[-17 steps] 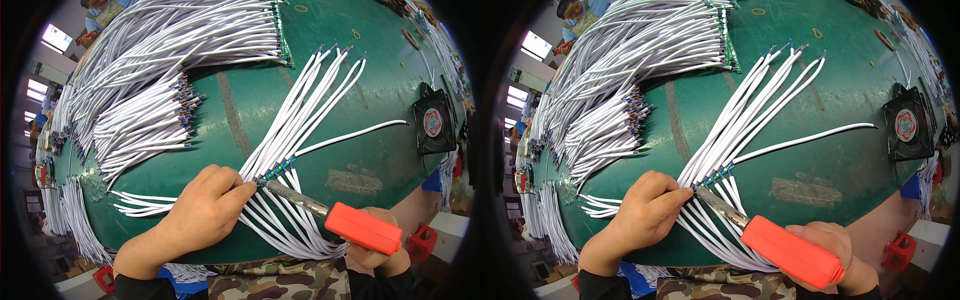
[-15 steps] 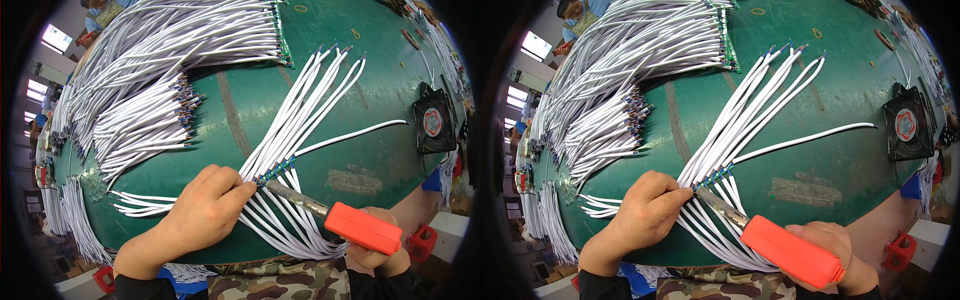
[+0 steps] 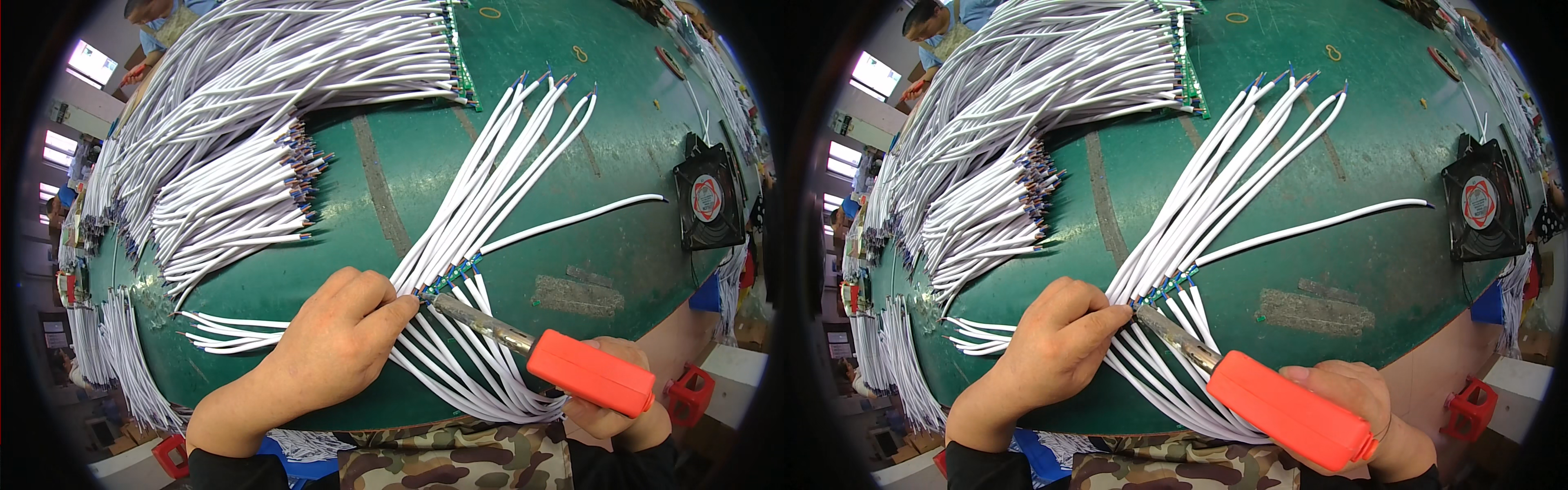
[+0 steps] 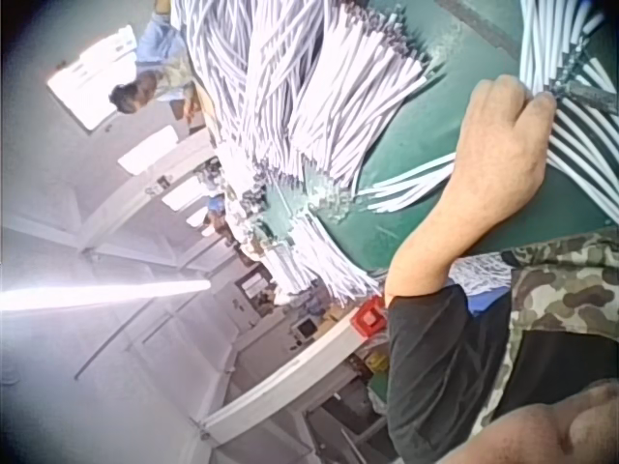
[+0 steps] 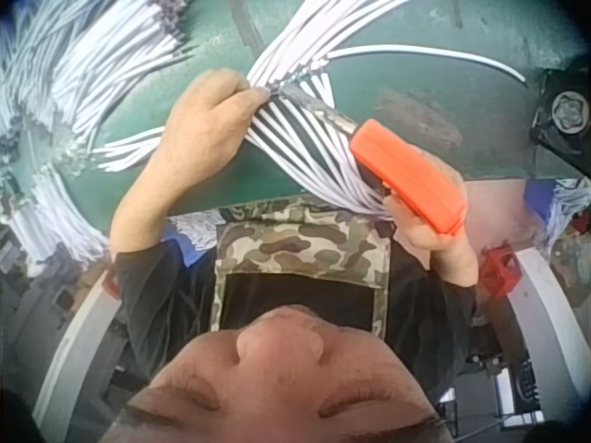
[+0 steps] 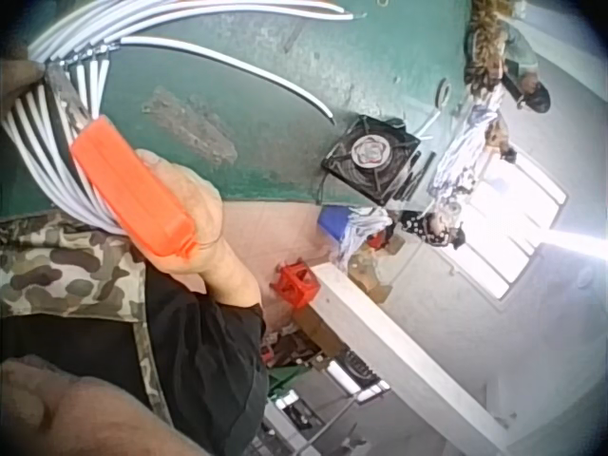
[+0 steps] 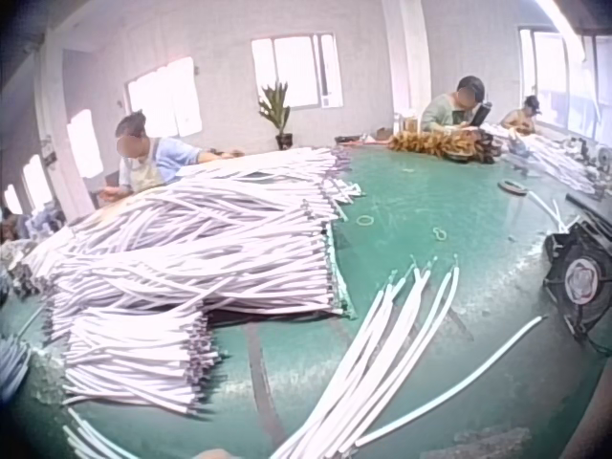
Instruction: The person solders cables onto circuit boards using a soldering iron, then gathers and repositions the cable assemblies across the table by hand.
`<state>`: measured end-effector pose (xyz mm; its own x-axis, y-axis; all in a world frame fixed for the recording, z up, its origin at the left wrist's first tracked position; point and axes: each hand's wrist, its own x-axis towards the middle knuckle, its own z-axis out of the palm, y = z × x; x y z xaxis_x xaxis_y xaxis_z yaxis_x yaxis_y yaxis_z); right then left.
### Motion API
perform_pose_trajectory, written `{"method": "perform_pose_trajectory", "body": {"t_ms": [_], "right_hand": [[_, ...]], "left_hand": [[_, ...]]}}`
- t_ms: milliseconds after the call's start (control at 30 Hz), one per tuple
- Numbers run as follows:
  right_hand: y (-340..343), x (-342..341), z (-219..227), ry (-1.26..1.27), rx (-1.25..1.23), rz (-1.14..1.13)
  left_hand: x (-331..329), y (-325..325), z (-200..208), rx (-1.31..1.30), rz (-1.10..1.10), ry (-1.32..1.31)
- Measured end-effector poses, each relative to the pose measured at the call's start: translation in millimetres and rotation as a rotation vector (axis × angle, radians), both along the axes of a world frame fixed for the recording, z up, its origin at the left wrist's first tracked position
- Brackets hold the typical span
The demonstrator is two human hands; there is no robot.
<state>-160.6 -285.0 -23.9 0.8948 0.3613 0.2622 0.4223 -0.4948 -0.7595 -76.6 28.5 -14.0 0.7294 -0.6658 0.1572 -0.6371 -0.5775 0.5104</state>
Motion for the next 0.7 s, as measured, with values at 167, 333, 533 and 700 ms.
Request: {"method": "perform_pose_trajectory", "body": {"t_ms": [167, 333, 533, 700], "right_hand": [[-11, 6, -2, -0.053, -0.019, 0.161], [-10, 7, 2, -0.022, 0.017, 0.14], [-8, 6, 1, -0.065, 0.013, 0.107], [-9, 4, -1, -0.035, -0.002, 0.12]], "left_hand": [[0, 0, 1, 0.007, 0.003, 0.003], [0, -2, 0, 0.011, 0.007, -0.004], [0, -2, 1, 0.011, 0.005, -0.008], [0, -2, 1, 0.004, 0.003, -0.013]]}}
